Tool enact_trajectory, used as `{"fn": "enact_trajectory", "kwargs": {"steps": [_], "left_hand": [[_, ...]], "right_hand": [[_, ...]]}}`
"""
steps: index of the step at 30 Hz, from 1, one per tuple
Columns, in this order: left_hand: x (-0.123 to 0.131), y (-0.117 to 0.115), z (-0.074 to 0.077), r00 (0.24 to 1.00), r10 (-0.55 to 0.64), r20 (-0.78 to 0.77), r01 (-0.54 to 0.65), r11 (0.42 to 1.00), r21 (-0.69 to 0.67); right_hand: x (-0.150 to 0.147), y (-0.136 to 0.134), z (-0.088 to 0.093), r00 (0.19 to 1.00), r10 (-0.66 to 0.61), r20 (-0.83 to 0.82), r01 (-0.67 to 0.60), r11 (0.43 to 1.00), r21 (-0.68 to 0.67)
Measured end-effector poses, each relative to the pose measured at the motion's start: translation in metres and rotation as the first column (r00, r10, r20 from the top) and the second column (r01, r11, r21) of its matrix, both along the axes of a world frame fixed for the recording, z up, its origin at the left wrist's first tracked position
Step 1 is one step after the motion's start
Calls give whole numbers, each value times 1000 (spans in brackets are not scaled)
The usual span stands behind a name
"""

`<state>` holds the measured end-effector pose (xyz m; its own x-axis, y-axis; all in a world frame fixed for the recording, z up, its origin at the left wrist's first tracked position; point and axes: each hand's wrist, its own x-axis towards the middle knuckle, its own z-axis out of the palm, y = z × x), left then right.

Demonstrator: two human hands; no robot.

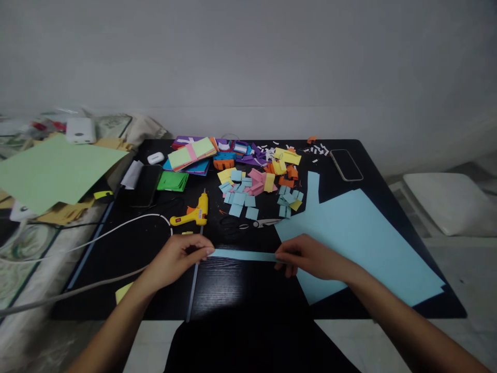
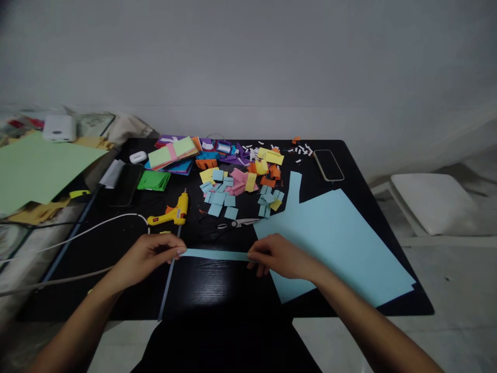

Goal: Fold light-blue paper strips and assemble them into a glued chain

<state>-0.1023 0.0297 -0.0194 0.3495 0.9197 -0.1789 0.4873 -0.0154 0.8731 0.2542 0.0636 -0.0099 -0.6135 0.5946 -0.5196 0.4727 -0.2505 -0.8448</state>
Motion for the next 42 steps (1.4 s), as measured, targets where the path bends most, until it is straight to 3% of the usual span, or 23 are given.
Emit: {"fn": "enact_trajectory", "kwargs": {"steps": [5,9,12,14,18,21,23,25,29,32,42], "left_hand": [[-1,4,10,979,-80,-188,100,990,96],[33,8,15,936,-86,-342,206,921,331],[58,16,13,916,-197,-349,333,861,386],[67,23,12,926,-229,-299,340,851,400],[65,42,18,964,-243,-108,266,884,384],[62,57,28,993,-103,61,76,936,345],[65,67,37,966,58,253,-129,953,274],[73,77,45,874,167,455,-263,952,154],[93,93,57,760,194,620,-244,970,-4],[100,96,60,740,188,646,-216,976,-36],[92,86,52,867,158,472,-190,982,20]], "right_hand": [[5,5,4,999,1,49,-4,997,71],[-8,10,3,997,59,54,-65,992,113],[-19,19,5,997,70,17,-72,987,143],[-21,27,10,998,54,-36,-48,989,143],[-14,46,28,989,42,-138,-24,991,133],[-7,64,44,966,-115,-231,171,956,238],[-9,75,53,849,-340,-405,471,835,286],[-19,82,60,720,-420,-553,629,730,265],[-51,85,60,730,-291,-619,492,852,179],[-65,83,55,732,-320,-602,520,833,189],[-66,75,55,705,-407,-581,603,775,190]]}}
